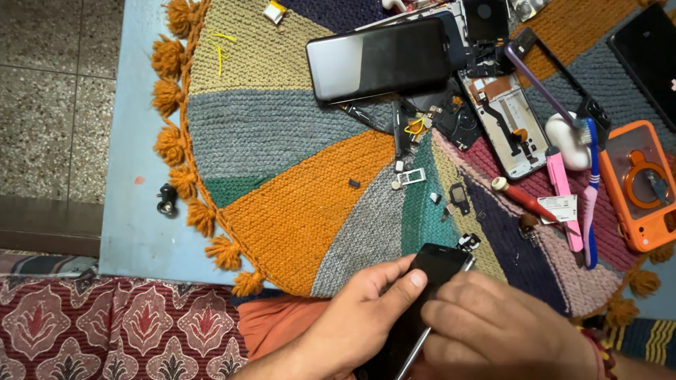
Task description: The person applies adhesive to the internal frame of a disassembled smartphone, then attaches the screen assembly and presses the edges to secure it. They then use a small metal tool to pry and adjust the phone's side seams.
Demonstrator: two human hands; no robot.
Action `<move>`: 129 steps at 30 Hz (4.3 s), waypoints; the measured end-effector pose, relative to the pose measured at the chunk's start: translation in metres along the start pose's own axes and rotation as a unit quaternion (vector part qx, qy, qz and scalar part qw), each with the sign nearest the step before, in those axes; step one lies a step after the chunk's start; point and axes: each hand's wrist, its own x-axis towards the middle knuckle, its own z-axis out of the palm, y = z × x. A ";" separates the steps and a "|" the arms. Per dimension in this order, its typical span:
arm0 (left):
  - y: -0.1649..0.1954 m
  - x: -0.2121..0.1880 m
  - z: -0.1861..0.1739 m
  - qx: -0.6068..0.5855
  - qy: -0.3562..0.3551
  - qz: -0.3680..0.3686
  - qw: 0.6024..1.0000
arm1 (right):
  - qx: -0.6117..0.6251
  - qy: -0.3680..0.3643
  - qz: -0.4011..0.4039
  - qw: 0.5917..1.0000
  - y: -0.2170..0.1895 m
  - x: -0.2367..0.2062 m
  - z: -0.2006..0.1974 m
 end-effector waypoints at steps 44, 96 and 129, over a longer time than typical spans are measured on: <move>0.035 0.010 0.008 -0.226 0.193 -0.111 0.949 | 0.103 0.215 0.169 0.956 -0.016 0.021 0.011; 0.002 -0.002 0.006 -0.111 -0.006 -0.004 0.994 | 0.107 0.080 0.305 0.943 0.001 0.014 -0.018; 0.000 -0.012 0.009 -0.027 -0.075 0.059 0.995 | 0.099 0.180 0.236 0.950 -0.012 0.039 -0.019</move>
